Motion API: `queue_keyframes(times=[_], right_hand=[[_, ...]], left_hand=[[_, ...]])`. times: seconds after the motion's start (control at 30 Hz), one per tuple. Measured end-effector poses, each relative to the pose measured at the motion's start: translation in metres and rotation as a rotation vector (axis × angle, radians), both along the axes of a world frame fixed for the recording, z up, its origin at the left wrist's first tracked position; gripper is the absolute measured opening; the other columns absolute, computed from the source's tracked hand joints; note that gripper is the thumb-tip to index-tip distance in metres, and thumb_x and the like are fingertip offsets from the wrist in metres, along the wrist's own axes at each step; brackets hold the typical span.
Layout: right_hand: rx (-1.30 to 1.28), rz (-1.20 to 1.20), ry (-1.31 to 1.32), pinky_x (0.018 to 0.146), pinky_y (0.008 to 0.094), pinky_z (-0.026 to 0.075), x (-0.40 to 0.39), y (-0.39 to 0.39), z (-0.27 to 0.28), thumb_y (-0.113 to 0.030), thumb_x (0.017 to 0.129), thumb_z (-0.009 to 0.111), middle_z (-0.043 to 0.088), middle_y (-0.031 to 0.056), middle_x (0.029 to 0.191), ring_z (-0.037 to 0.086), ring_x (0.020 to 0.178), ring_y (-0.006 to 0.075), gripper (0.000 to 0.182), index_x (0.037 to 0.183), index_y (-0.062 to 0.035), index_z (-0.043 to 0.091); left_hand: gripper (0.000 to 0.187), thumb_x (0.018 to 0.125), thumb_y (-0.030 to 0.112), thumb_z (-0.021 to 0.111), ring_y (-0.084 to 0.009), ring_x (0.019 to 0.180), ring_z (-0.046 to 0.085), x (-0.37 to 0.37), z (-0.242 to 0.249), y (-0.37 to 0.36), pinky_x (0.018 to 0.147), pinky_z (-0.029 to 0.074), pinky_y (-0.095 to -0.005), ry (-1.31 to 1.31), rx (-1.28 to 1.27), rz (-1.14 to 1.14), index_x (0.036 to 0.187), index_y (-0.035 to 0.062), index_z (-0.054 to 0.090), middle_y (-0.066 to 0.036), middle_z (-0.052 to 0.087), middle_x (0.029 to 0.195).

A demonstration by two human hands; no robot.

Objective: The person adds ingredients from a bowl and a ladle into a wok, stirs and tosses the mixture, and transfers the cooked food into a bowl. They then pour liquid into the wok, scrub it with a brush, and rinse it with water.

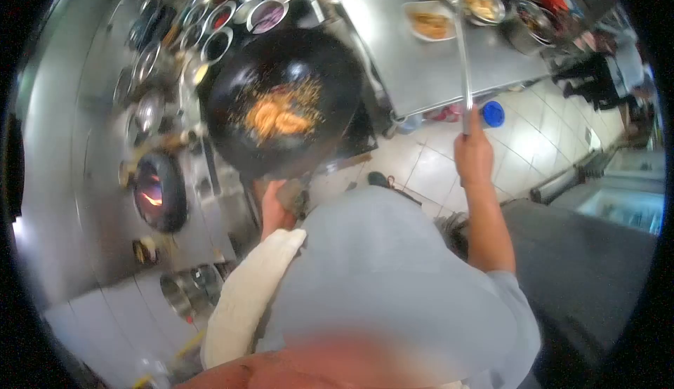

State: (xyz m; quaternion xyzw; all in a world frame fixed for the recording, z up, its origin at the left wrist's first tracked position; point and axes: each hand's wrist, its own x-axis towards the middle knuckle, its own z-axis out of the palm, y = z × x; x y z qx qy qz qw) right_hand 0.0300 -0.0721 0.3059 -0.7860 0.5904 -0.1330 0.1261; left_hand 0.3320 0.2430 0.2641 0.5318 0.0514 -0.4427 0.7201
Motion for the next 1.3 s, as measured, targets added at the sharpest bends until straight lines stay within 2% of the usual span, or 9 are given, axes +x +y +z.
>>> queue_keyframes(times=[0.07, 0.17, 0.3, 0.37, 0.6, 0.67, 1.03, 1.17, 1.3], right_hand=[[0.094, 0.001, -0.159, 0.063, 0.041, 0.051, 0.008, 0.012, 0.016, -0.004, 0.085, 0.056, 0.063, 0.014, 0.074, 0.062, 0.063, 0.0258, 0.069, 0.152, -0.0145, 0.039], [0.56, -0.03, -0.421, 0.049, 0.0309, 0.044, 0.032, 0.024, 0.095, -0.001, 0.085, 0.052, 0.057, 0.0054, 0.07, 0.052, 0.054, 0.0135, 0.069, 0.152, -0.0155, 0.041], [0.859, 0.127, -0.423, 0.041, 0.0266, 0.04, 0.055, 0.016, 0.101, -0.002, 0.081, 0.052, 0.051, 0.0013, 0.065, 0.047, 0.045, 0.0093, 0.069, 0.149, -0.0076, 0.043], [0.944, 0.207, -0.372, 0.04, 0.0273, 0.04, 0.085, 0.023, 0.103, -0.003, 0.081, 0.053, 0.051, 0.0016, 0.065, 0.047, 0.043, 0.0103, 0.067, 0.148, -0.0077, 0.045], [1.427, 0.383, -0.294, 0.042, 0.028, 0.045, 0.14, 0.023, 0.066, -0.004, 0.078, 0.056, 0.056, 0.0052, 0.067, 0.054, 0.045, 0.0134, 0.064, 0.142, -0.002, 0.049], [1.558, 0.391, -0.355, 0.04, 0.0261, 0.042, 0.15, 0.025, 0.063, -0.005, 0.078, 0.055, 0.055, 0.0046, 0.067, 0.052, 0.043, 0.0125, 0.056, 0.133, 0.0022, 0.054], [1.914, 0.193, -0.643, 0.039, 0.022, 0.039, 0.115, 0.02, 0.067, -0.008, 0.082, 0.057, 0.054, 0.0041, 0.067, 0.047, 0.041, 0.01, 0.051, 0.13, 0.0093, 0.052], [1.808, 0.171, -0.77, 0.037, 0.0218, 0.04, 0.084, 0.015, 0.09, -0.005, 0.082, 0.059, 0.055, 0.0037, 0.067, 0.049, 0.041, 0.0101, 0.057, 0.137, 0.007, 0.048], [1.578, 0.1, -0.961, 0.034, 0.0222, 0.041, 0.047, -0.002, 0.123, -0.004, 0.085, 0.057, 0.056, 0.0062, 0.067, 0.05, 0.039, 0.0107, 0.057, 0.139, 0.0063, 0.045]], left_hand=[[0.026, 0.081, 0.0, 0.071, -0.0272, 0.091, 0.067, 0.004, 0.012, 0.008, 0.08, 0.052, -0.0362, -1.188, 0.435, -0.432, 0.105, -0.0002, 0.062, -0.015, 0.069, 0.096], [0.026, 0.085, 0.006, 0.061, -0.0245, 0.089, 0.069, 0.012, 0.0, 0.007, 0.077, 0.054, -0.0364, -1.285, 0.489, -0.439, 0.11, 0.0032, 0.063, -0.011, 0.069, 0.098], [0.023, 0.083, 0.006, 0.063, -0.0237, 0.086, 0.069, 0.008, 0.03, -0.029, 0.075, 0.055, -0.0355, -0.884, 0.446, -0.379, 0.106, 0.0002, 0.062, -0.012, 0.068, 0.096], [0.017, 0.084, 0.008, 0.062, -0.0234, 0.082, 0.069, 0.009, 0.028, -0.046, 0.071, 0.057, -0.0372, 0.182, 0.147, 0.155, 0.097, -0.0021, 0.062, -0.012, 0.066, 0.09], [0.012, 0.083, 0.009, 0.061, -0.0229, 0.065, 0.066, 0.009, -0.013, -0.062, 0.061, 0.057, -0.0382, -0.372, 0.201, 0.042, 0.086, -0.0022, 0.062, -0.01, 0.063, 0.077], [0.013, 0.083, 0.009, 0.061, -0.0221, 0.061, 0.064, 0.013, 0.002, -0.069, 0.059, 0.055, -0.036, 0.111, 0.254, 0.175, 0.084, -0.0033, 0.063, -0.01, 0.063, 0.075], [0.021, 0.086, 0.018, 0.06, -0.0202, 0.06, 0.062, 0.022, -0.024, -0.038, 0.054, 0.049, -0.0332, 0.156, 0.334, 0.133, 0.089, -0.0018, 0.065, -0.007, 0.061, 0.072], [0.028, 0.091, 0.025, 0.056, -0.0302, 0.087, 0.07, 0.021, -0.011, -0.04, 0.076, 0.058, -0.0432, 0.265, 0.19, 0.012, 0.105, 0.001, 0.062, -0.016, 0.068, 0.095], [0.025, 0.09, 0.02, 0.054, -0.0315, 0.086, 0.069, 0.017, -0.004, -0.051, 0.076, 0.057, -0.0432, 0.264, 0.108, 0.003, 0.1, -0.0017, 0.061, -0.017, 0.068, 0.095]])
